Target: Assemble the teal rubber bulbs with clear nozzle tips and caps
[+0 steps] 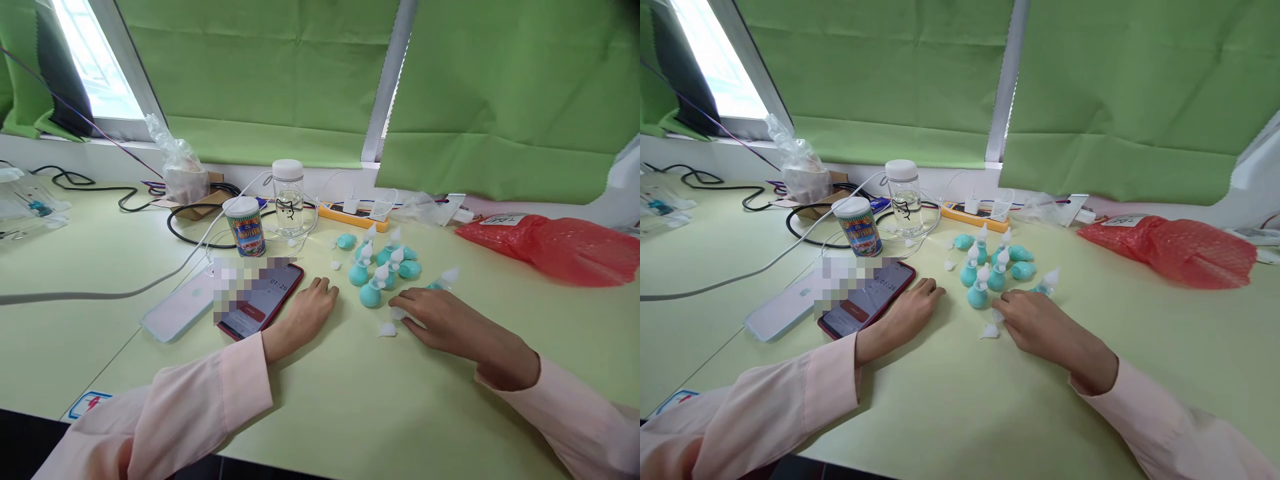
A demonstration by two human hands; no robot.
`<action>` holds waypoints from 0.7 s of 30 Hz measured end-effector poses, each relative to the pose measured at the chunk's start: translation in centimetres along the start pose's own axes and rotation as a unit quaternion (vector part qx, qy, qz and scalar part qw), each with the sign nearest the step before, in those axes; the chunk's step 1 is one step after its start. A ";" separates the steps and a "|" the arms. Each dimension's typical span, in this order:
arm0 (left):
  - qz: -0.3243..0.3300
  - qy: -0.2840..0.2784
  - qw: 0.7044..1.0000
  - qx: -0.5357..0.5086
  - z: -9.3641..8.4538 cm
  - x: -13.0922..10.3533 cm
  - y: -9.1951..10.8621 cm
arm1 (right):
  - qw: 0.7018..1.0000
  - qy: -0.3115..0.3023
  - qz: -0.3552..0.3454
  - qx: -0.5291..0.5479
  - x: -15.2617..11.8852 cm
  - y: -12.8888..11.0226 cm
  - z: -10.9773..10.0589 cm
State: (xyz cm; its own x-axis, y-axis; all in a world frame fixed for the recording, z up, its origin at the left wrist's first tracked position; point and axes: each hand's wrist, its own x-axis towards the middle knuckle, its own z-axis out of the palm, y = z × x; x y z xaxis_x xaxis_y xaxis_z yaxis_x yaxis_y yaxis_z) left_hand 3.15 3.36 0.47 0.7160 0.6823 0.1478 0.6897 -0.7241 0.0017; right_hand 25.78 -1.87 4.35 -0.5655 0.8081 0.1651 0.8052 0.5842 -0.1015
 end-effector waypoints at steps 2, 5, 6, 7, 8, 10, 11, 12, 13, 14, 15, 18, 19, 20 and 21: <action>0.010 0.004 1.000 -0.022 0.0 0.0 0.0 | 0.999 0.019 -0.013 0.039 -0.1 -0.7 -0.5; 0.006 0.019 0.998 -0.055 0.4 0.2 -0.1 | 0.985 0.054 -0.010 0.164 -0.3 -2.5 -0.2; 0.001 0.025 0.998 -0.065 0.6 0.3 -0.2 | 0.973 0.059 0.002 0.222 -0.3 -3.2 0.3; -0.004 0.031 0.997 -0.076 0.8 0.3 -0.3 | 0.956 0.058 0.018 0.286 -0.4 -3.9 0.8; -0.008 0.036 0.996 -0.086 1.0 0.4 -0.4 | 0.934 0.051 0.035 0.351 -0.5 -4.7 1.4; -0.015 0.043 0.993 -0.105 1.3 0.4 -0.7 | 0.878 0.028 0.065 0.473 -0.7 -6.0 2.7; -0.017 0.046 0.992 -0.114 1.4 0.4 -0.8 | 0.851 0.017 0.077 0.519 -0.8 -6.5 3.3; -0.020 0.050 0.991 -0.124 1.4 0.3 -0.9 | 0.832 0.011 0.088 0.547 -0.9 -6.8 3.8; -0.022 0.053 0.989 -0.134 1.4 0.2 -0.9 | 0.824 0.011 0.098 0.559 -0.9 -7.0 4.2; -0.024 0.057 0.987 -0.146 1.3 0.2 -0.9 | 0.823 0.020 0.109 0.557 -0.8 -7.0 4.5; -0.026 0.061 0.985 -0.158 1.2 0.1 -0.8 | 0.826 0.038 0.122 0.549 -0.7 -6.8 4.8; -0.025 0.076 0.976 -0.203 0.5 -0.3 0.0 | 0.827 0.124 0.154 0.527 -0.4 -5.9 5.3; -0.027 0.080 0.969 -0.234 0.2 -0.4 0.4 | 0.821 0.153 0.155 0.528 -0.3 -5.6 5.4; -0.028 0.083 0.958 -0.273 -0.1 -0.6 0.8 | 0.814 0.176 0.152 0.533 -0.2 -5.4 5.5; -0.056 0.093 0.913 -0.394 -0.4 -0.7 1.2 | 0.807 0.191 0.146 0.539 -0.2 -5.2 5.6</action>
State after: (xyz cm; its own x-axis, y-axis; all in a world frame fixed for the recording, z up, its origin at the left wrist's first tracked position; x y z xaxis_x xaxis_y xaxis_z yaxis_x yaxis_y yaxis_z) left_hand 3.41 1.94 0.77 0.5644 0.7810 0.2673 0.4130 -0.5475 0.7277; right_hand 20.67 -4.67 -0.63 -0.1181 0.9611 0.2497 0.1551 0.2662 -0.9514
